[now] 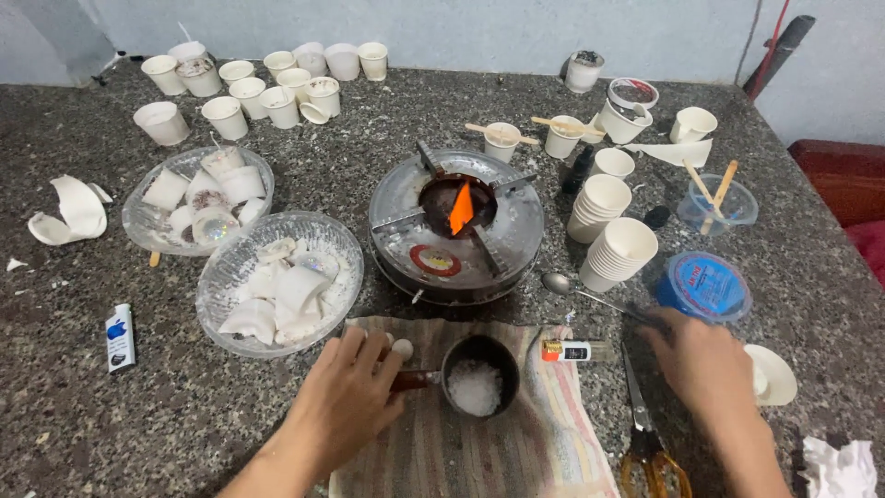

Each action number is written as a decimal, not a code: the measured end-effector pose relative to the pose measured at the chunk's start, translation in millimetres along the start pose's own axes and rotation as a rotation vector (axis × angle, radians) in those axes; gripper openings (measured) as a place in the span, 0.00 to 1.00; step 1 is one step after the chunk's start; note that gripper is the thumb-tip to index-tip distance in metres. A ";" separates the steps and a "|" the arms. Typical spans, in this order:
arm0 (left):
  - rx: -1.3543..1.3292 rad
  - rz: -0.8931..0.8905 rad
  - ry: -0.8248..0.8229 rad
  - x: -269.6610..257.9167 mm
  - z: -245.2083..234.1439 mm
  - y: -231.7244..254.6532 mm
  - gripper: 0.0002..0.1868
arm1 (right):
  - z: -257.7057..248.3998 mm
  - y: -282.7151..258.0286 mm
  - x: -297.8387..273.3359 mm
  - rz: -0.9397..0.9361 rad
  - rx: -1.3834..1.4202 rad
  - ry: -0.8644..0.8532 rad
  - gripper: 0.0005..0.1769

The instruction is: The person lights a portable gas stove and melts white wax in a small metal pot while stirring it with a spoon.

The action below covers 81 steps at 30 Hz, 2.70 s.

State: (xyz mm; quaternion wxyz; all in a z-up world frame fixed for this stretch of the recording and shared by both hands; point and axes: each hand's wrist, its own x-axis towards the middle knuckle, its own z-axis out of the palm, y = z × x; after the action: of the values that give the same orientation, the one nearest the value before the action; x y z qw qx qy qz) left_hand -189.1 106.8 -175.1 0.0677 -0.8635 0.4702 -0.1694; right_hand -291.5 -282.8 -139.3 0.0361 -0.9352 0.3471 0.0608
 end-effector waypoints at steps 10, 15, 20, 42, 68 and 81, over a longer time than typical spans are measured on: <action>-0.644 -0.201 -0.704 30.4 -44.1 -8.8 0.13 | 40.7 7.0 49.9 -0.186 -0.194 0.019 0.15; -0.743 -0.128 -0.459 8.5 -22.8 -13.7 0.16 | 33.6 -0.7 54.6 -0.236 -0.182 0.002 0.16; -0.869 -0.374 -0.557 12.7 -92.2 -28.4 0.06 | 30.4 -5.7 58.9 -0.294 -0.216 -0.024 0.13; -0.961 -0.557 0.046 139.4 -56.3 -77.9 0.19 | -136.0 -62.6 -14.0 -0.626 0.827 0.492 0.06; -0.730 -0.543 0.133 148.2 -7.6 -79.7 0.27 | -129.3 -195.2 47.0 -0.817 0.753 0.274 0.19; -0.670 -0.529 0.069 147.0 -8.5 -82.4 0.25 | -119.1 -180.8 46.7 -0.725 0.636 0.476 0.17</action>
State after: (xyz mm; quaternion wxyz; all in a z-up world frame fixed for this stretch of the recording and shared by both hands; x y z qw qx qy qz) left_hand -53.6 29.6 -110.8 -0.2781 -0.9225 0.2636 -0.0479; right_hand -127.7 -189.2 -23.3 0.2565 -0.9259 0.0017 -0.2773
